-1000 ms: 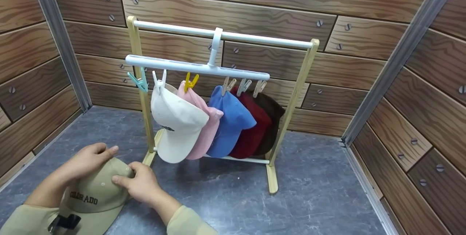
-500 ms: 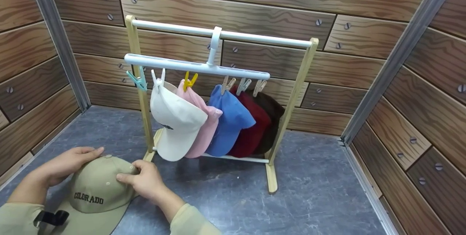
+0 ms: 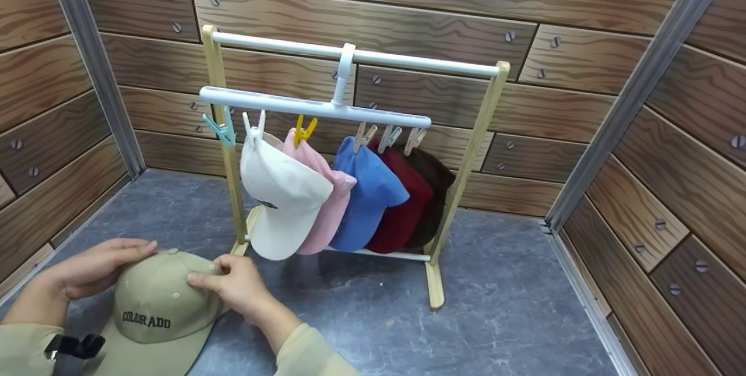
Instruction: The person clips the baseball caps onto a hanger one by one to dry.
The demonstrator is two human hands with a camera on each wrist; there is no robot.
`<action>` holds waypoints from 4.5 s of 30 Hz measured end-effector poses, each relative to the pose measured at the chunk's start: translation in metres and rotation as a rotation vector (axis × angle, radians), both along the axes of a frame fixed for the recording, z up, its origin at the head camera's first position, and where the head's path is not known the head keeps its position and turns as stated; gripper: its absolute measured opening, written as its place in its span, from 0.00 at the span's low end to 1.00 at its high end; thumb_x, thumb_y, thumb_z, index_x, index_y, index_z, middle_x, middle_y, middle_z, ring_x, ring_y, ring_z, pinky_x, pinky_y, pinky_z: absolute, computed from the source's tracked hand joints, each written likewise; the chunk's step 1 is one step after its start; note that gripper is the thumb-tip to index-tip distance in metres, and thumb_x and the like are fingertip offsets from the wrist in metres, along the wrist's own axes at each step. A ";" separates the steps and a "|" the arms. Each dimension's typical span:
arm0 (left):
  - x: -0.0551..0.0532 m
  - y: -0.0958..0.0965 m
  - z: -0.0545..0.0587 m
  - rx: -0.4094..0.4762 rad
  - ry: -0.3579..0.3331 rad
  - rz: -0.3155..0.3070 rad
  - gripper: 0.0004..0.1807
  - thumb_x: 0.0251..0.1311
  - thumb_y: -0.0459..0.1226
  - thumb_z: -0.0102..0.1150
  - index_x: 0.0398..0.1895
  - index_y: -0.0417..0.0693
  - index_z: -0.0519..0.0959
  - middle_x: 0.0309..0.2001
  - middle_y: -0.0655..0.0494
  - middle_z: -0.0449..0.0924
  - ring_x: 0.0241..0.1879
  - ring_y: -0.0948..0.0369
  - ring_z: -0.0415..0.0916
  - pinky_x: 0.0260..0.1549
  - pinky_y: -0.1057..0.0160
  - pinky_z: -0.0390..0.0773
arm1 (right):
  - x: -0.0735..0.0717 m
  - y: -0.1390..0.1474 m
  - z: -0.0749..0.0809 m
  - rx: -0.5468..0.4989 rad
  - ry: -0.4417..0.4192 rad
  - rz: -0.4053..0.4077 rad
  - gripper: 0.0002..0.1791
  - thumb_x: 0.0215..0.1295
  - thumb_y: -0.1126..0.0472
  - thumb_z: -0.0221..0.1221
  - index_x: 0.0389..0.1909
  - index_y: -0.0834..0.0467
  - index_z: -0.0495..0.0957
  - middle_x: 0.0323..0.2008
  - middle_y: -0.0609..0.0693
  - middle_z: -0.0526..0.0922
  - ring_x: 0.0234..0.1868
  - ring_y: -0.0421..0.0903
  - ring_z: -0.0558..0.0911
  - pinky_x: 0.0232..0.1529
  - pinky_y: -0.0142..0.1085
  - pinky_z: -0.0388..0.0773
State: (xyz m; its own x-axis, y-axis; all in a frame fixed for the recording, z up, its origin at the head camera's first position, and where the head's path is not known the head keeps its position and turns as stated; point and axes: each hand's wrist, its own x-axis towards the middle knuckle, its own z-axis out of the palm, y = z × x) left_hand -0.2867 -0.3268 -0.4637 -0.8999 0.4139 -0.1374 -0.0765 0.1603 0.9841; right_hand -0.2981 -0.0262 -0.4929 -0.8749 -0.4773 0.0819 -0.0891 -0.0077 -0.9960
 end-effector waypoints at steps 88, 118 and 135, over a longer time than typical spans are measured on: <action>-0.001 0.075 0.062 0.331 0.434 0.407 0.07 0.81 0.27 0.58 0.47 0.25 0.78 0.41 0.53 0.84 0.40 0.60 0.79 0.37 0.65 0.80 | 0.014 0.034 0.100 -0.005 0.413 -0.158 0.10 0.68 0.61 0.78 0.36 0.63 0.89 0.30 0.43 0.85 0.34 0.37 0.81 0.36 0.31 0.79; -0.008 0.100 0.081 0.382 0.520 0.478 0.04 0.81 0.26 0.58 0.45 0.31 0.81 0.41 0.55 0.83 0.41 0.62 0.79 0.38 0.66 0.80 | 0.010 0.048 0.128 0.018 0.523 -0.198 0.10 0.68 0.59 0.77 0.40 0.62 0.90 0.32 0.44 0.88 0.35 0.38 0.83 0.37 0.32 0.80; -0.018 0.110 0.091 0.417 0.554 0.495 0.05 0.81 0.27 0.59 0.45 0.31 0.82 0.40 0.55 0.84 0.41 0.62 0.78 0.40 0.66 0.79 | 0.009 0.054 0.145 0.092 0.609 -0.281 0.12 0.68 0.56 0.78 0.42 0.61 0.90 0.35 0.46 0.89 0.38 0.41 0.83 0.41 0.34 0.81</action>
State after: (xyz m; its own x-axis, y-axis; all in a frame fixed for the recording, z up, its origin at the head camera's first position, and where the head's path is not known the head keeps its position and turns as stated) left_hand -0.3048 -0.2168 -0.3729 -0.8827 -0.1262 0.4528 0.4681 -0.1483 0.8712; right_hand -0.2894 0.0280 -0.3480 -0.7773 -0.2675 0.5694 -0.6209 0.1802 -0.7629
